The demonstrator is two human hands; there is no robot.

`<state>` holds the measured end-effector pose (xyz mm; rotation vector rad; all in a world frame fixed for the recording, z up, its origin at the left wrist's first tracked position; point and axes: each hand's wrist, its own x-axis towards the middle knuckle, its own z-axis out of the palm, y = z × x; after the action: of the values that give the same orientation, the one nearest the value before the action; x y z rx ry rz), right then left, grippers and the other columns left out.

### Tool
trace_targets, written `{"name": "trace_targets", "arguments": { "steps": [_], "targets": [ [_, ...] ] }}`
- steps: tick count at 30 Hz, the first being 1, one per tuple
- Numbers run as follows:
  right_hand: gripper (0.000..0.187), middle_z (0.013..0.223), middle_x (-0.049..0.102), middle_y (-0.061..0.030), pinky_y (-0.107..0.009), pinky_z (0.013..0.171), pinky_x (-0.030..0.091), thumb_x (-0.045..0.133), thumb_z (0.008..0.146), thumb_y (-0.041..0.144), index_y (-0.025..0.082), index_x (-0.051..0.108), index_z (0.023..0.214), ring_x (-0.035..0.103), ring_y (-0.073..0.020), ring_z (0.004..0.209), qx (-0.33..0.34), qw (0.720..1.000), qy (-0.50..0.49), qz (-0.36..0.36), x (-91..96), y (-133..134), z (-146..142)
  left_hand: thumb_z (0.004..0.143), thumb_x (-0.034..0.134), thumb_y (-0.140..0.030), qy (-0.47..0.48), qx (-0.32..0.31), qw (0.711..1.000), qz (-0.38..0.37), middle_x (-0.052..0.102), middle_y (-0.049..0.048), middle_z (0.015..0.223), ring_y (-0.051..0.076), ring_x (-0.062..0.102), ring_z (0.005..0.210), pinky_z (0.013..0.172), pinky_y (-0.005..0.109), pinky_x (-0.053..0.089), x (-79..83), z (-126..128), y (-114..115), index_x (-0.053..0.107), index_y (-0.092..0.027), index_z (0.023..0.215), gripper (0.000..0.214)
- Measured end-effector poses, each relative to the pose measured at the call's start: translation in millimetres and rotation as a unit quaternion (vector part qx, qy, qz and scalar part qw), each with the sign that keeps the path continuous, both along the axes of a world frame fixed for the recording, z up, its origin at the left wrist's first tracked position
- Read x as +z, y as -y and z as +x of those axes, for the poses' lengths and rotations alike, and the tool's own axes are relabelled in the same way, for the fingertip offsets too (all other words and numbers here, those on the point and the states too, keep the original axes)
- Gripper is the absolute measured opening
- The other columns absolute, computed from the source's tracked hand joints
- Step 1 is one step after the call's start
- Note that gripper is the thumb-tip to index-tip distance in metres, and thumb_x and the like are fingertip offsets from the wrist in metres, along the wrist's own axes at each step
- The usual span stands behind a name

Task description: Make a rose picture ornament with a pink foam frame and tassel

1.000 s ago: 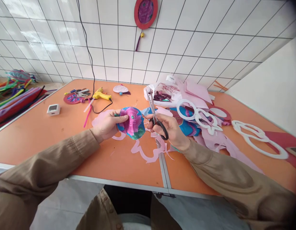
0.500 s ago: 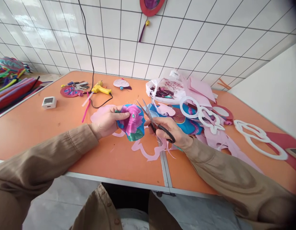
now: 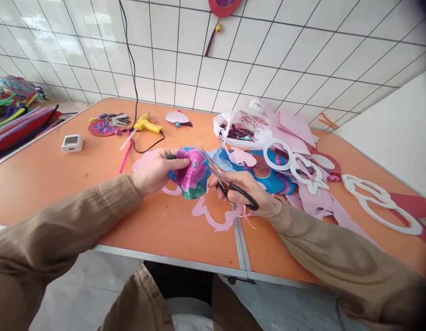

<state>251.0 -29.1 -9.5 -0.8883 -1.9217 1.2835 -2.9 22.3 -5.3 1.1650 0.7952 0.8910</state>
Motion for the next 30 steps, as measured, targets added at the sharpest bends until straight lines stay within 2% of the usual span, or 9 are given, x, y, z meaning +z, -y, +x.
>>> {"name": "trace_targets", "arguments": {
  "steps": [6, 12, 21, 30],
  "targets": [
    [0.066, 0.072, 0.059, -0.0020, -0.029, 0.055, 0.037, 0.074, 0.076, 0.079, 0.017, 0.072, 0.097, 0.051, -0.0142, 0.062, -0.022, 1.000, 0.002, 0.002, -3.4, 0, -1, 0.066, 0.089, -0.032, -0.009, -0.006, 1.000, 0.002, 0.068, 0.0038, 0.059, 0.014, 0.059, 0.048, 0.046, 0.025, 0.047, 1.1, 1, 2, 0.073, -0.015, 0.070, 0.024],
    [0.067, 0.075, 0.061, -0.0037, -0.028, 0.053, 0.037, 0.077, 0.073, 0.079, 0.016, 0.074, 0.093, 0.051, -0.0137, 0.063, -0.047, 0.999, -0.005, 0.003, -5.0, 1, -2, 0.065, 0.091, -0.032, 0.006, -0.017, 1.000, -0.022, 0.066, 0.0020, 0.056, 0.013, 0.057, 0.044, 0.040, 0.023, 0.042, 3.5, 4, 5, 0.071, -0.015, 0.066, 0.027],
    [0.067, 0.069, 0.058, -0.0024, -0.029, 0.050, 0.037, 0.074, 0.074, 0.082, 0.018, 0.070, 0.094, 0.049, -0.0137, 0.059, -0.044, 0.999, -0.006, -0.015, 0.0, 4, -4, 0.067, 0.090, -0.027, 0.064, -0.024, 0.998, -0.019, 0.066, 0.0009, 0.056, 0.012, 0.059, 0.046, 0.045, 0.023, 0.045, 4.0, 7, 6, 0.071, -0.014, 0.067, 0.024],
    [0.067, 0.065, 0.056, -0.0001, -0.028, 0.048, 0.034, 0.071, 0.075, 0.083, 0.018, 0.068, 0.092, 0.048, -0.0122, 0.054, -0.053, 0.998, 0.008, -0.016, -0.7, 5, -4, 0.064, 0.092, -0.027, 0.055, -0.014, 0.998, -0.035, 0.063, -0.0003, 0.054, 0.011, 0.055, 0.043, 0.041, 0.022, 0.040, 6.3, 7, 10, 0.069, -0.014, 0.064, 0.027]
  ]
}}
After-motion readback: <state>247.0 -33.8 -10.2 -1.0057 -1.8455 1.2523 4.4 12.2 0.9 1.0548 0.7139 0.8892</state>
